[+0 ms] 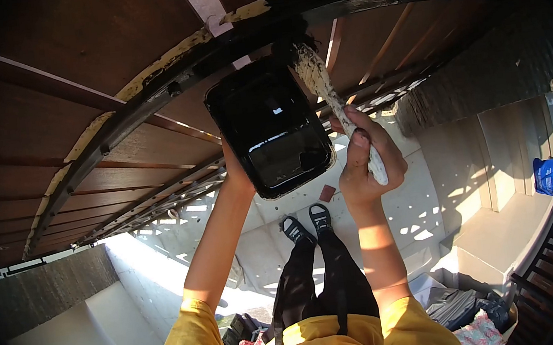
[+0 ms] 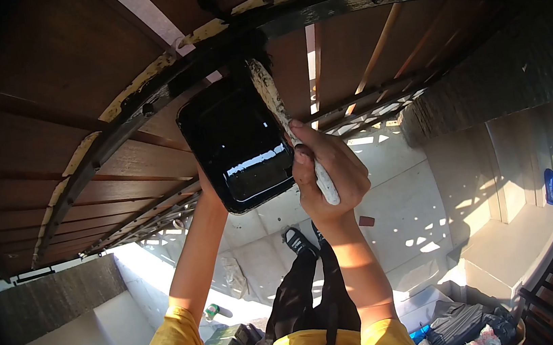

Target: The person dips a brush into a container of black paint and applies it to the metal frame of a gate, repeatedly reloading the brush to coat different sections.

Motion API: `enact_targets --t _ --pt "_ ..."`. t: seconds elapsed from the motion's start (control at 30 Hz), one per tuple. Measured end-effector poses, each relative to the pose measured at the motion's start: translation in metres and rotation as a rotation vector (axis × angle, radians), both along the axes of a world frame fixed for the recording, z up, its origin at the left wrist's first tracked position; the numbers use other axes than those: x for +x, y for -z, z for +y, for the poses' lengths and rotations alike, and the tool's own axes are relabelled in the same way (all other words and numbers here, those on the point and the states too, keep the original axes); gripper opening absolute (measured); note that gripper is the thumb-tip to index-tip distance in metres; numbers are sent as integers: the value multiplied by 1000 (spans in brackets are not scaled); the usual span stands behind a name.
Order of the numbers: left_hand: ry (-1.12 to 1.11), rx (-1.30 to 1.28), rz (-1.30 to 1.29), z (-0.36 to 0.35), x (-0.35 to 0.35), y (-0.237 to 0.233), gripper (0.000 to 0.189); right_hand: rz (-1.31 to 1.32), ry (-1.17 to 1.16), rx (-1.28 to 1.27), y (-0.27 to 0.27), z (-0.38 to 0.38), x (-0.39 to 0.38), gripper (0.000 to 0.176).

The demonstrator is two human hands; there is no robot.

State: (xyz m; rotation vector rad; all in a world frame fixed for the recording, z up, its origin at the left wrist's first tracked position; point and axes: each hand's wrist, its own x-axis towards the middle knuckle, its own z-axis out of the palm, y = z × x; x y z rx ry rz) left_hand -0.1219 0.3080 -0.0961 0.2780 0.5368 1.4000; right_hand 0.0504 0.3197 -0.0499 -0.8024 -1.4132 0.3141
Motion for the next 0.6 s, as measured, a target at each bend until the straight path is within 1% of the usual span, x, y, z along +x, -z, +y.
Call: enact_targets --t 0.07,0.13,0.33,0.4,0.5,0.6 --pt "-6 -10 -1 0 -1 3 60 1 -22 4 -3 -5 0 17" --pt "-14 -19 -4 0 -2 3 61 -38 -43 -4 -6 -9 1 27" --pt "-9 -9 -115 -1 -5 3 60 -22 76 -29 0 -8 -3 26" --pt "-6 -21 -75 -2 -5 0 60 20 92 -71 3 -11 -6 15" --pt "1 -36 -16 -1 -4 -4 60 22 70 -130 5 -18 -3 15" --pt "16 -2 -17 2 0 -6 61 34 80 -78 -2 -22 -3 14"
